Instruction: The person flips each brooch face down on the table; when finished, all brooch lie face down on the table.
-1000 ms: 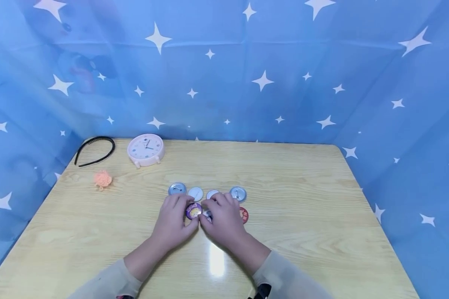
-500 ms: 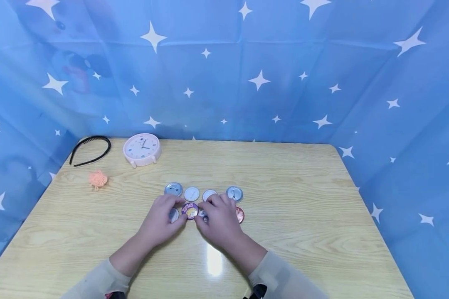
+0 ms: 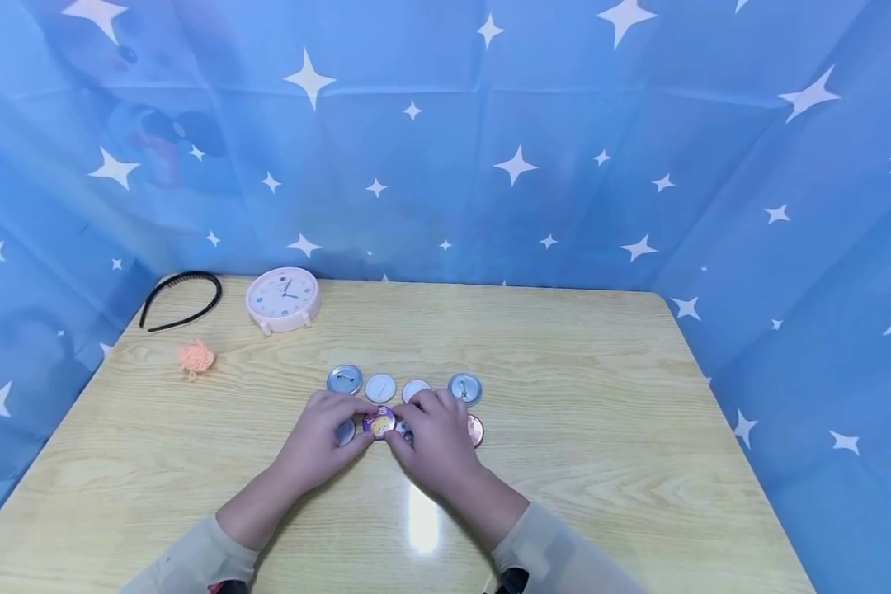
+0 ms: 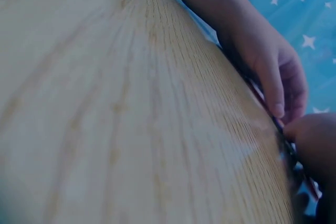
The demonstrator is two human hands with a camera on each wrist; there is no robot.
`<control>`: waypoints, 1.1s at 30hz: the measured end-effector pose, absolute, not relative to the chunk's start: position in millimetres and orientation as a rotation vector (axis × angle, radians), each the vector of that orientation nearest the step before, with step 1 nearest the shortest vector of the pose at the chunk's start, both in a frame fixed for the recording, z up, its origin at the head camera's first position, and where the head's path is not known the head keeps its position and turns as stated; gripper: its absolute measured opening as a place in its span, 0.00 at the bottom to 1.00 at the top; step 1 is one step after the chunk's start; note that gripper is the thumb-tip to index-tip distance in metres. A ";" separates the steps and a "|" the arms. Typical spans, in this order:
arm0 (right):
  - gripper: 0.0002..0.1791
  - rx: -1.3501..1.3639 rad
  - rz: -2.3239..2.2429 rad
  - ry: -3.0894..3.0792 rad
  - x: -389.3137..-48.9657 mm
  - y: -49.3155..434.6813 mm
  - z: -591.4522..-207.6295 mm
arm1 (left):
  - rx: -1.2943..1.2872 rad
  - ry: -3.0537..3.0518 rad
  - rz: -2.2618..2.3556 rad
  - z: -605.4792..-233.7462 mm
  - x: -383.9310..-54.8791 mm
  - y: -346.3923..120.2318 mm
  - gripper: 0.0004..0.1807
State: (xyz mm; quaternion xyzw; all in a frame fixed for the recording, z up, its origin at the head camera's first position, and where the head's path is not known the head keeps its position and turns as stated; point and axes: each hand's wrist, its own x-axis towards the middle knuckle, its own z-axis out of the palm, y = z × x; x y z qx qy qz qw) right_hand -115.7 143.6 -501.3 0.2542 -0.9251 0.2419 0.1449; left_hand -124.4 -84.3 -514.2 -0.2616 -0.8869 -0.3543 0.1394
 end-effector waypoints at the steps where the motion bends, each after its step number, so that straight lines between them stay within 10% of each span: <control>1: 0.17 0.734 0.701 -2.667 -115.6 143.6 -501.2 | -0.756 -2.566 -1.026 -514.0 -124.6 -84.2 0.19; 33: 0.14 0.797 0.802 -2.536 -117.9 144.9 -500.2 | -0.691 -2.639 -1.102 -507.9 -121.7 -83.5 0.22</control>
